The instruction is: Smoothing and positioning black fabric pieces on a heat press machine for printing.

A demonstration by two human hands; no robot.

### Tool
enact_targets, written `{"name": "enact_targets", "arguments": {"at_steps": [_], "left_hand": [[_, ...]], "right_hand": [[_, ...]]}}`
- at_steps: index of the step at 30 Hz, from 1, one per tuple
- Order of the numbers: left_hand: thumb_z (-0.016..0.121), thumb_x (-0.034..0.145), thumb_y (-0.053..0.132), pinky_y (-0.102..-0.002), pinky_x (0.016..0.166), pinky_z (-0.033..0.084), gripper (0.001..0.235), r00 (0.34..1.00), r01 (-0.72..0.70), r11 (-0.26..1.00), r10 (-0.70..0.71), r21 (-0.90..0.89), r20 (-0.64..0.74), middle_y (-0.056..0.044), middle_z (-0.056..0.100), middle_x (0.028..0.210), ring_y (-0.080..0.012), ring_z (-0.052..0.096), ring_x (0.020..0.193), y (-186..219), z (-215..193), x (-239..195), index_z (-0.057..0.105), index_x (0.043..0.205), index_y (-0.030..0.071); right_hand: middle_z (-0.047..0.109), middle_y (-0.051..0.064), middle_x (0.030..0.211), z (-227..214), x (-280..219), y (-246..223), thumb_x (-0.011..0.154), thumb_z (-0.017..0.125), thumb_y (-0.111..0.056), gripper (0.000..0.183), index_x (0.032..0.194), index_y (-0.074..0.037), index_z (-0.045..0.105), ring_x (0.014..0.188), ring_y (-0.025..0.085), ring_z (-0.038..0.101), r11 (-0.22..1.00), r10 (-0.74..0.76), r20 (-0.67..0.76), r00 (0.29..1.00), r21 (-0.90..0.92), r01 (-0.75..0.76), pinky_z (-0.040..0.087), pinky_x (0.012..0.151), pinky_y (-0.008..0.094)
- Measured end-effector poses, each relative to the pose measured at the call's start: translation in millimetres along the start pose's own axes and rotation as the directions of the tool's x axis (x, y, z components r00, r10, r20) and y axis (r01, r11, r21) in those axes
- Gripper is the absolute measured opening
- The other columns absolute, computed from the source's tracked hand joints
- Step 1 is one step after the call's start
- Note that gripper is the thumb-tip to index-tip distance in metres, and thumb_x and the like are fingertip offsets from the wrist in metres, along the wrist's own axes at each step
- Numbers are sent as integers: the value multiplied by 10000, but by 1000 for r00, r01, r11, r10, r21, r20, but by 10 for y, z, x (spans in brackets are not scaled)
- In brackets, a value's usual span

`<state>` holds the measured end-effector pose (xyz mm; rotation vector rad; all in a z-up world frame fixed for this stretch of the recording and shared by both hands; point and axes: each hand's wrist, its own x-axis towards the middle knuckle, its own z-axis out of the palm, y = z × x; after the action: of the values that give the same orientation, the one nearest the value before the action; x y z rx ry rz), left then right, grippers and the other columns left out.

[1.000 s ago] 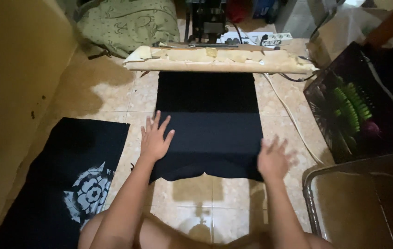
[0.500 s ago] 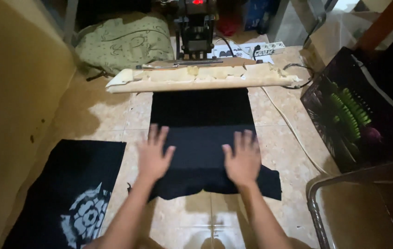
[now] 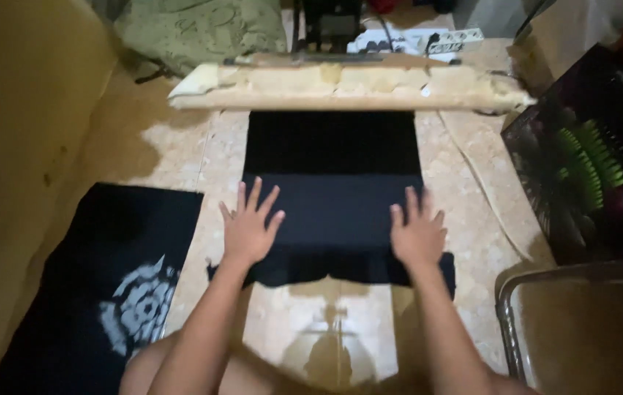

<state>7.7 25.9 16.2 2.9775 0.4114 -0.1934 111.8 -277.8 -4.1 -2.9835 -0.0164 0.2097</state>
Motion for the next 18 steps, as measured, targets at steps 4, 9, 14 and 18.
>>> {"name": "enact_targets", "arguments": {"at_steps": [4,9,14,18], "left_hand": [[246,1050,647,-703,1188,236,619,985,172,966,-167,-195,38,-22,251,1670,-397,231,1549,-322,173,-354,174,1635,459],[76,999,749,-690,868,480,726,919,338,941,-322,-32,226,-173,715,1216,-431,680,1172,-374,8,-523,31,1657,447],[480,1010,548,-570,978,522,613,922,-144,973,199,-183,332,-167,699,1309,-388,641,1256,243,-1684,-877,514,1510,196],[567,971,439,-578,863,525,536,818,-570,802,533,-179,-214,-156,771,985,-425,684,1042,588,-2943,-650,550,1438,177]], "right_hand": [[391,150,1620,75,-176,216,1070,190,-637,667,1678,-368,129,1324,472,557,993,57,142,988,97,-71,477,1001,658],[651,145,1416,51,-181,305,956,196,-772,798,1654,-459,-35,1286,411,635,950,211,323,922,-288,-117,397,918,761],[760,144,1233,-2245,-1106,-569,1037,393,-480,526,1528,-339,513,1200,391,700,959,-240,365,899,-53,278,536,990,537],[731,249,1212,-3563,-1114,-1053,1015,426,-411,480,1449,-299,598,1189,493,657,902,-431,95,897,16,431,501,1017,614]]}}
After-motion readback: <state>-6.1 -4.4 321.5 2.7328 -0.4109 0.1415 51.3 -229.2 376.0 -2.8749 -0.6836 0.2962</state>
